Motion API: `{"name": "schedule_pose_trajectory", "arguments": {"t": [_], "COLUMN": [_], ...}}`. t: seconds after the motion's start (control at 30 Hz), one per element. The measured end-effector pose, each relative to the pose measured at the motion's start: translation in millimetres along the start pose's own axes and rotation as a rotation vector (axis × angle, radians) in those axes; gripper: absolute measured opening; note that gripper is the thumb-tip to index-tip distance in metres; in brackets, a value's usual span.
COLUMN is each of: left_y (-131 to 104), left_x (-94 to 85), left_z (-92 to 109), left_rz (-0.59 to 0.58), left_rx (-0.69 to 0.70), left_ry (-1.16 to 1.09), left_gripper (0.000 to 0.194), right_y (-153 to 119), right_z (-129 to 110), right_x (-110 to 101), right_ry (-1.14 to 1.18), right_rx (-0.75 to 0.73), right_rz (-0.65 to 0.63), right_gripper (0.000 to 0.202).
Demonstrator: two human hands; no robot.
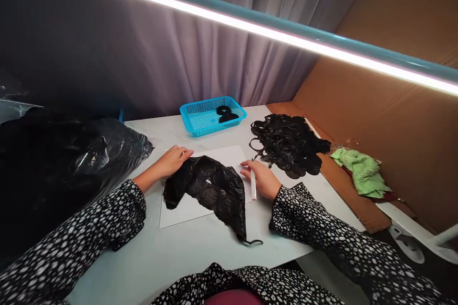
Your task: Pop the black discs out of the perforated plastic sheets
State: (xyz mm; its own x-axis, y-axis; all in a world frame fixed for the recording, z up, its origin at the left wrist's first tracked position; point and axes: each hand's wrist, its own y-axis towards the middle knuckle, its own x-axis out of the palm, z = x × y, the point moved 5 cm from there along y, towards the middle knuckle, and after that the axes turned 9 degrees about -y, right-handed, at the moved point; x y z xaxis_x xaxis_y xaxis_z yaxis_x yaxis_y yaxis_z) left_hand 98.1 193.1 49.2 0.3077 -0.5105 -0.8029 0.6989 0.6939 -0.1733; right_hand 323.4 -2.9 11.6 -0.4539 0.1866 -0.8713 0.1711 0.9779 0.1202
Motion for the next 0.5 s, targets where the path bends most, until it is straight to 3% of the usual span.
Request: {"name": "schedule_pose_trajectory", "arguments": {"t": [0.13, 0.2, 0.27, 0.4, 0.47, 0.5], "left_y": [10.7, 1.8, -13.4, -55.0, -83.2, -98.2], "left_x": [8.1, 5.2, -7.4, -42.8, -49.8, -50.8], "left_z": [9.3, 17.1, 27.0, 53.8, 67.2, 72.0], "left_rz": [-0.162, -0.275, -0.353, -0.47, -0.547, -0.529], "left_rx": [-0.014, -0.011, 0.007, 0.074, 0.105, 0.121], "left_ry": [-0.096, -0.153, -0.192, -0.278, -0.259, -0.225], "left_gripper": [0.042, 0.041, 0.04, 0.036, 0.028, 0.026], "right_y": [14.6, 16.5, 17.5, 16.0, 10.9, 6.4], "right_z": [-13.3, -19.4, -22.2, -26.7, -32.1, -36.5], "right_x": [11.1, 12.1, 7.3, -20.7, -44.6, -58.1], "right_ry": [0.058, 0.133, 0.32, 0.797, 0.856, 0.838], "right_rx": [-0.146, -0.18, -0.159, -0.102, -0.12, -0.145], "right_rz": [-0.051, -0.072, -0.083, -0.061, 0.0, 0.027], "right_gripper": [0.012, 0.004, 0.01, 0.032, 0.04, 0.042]}}
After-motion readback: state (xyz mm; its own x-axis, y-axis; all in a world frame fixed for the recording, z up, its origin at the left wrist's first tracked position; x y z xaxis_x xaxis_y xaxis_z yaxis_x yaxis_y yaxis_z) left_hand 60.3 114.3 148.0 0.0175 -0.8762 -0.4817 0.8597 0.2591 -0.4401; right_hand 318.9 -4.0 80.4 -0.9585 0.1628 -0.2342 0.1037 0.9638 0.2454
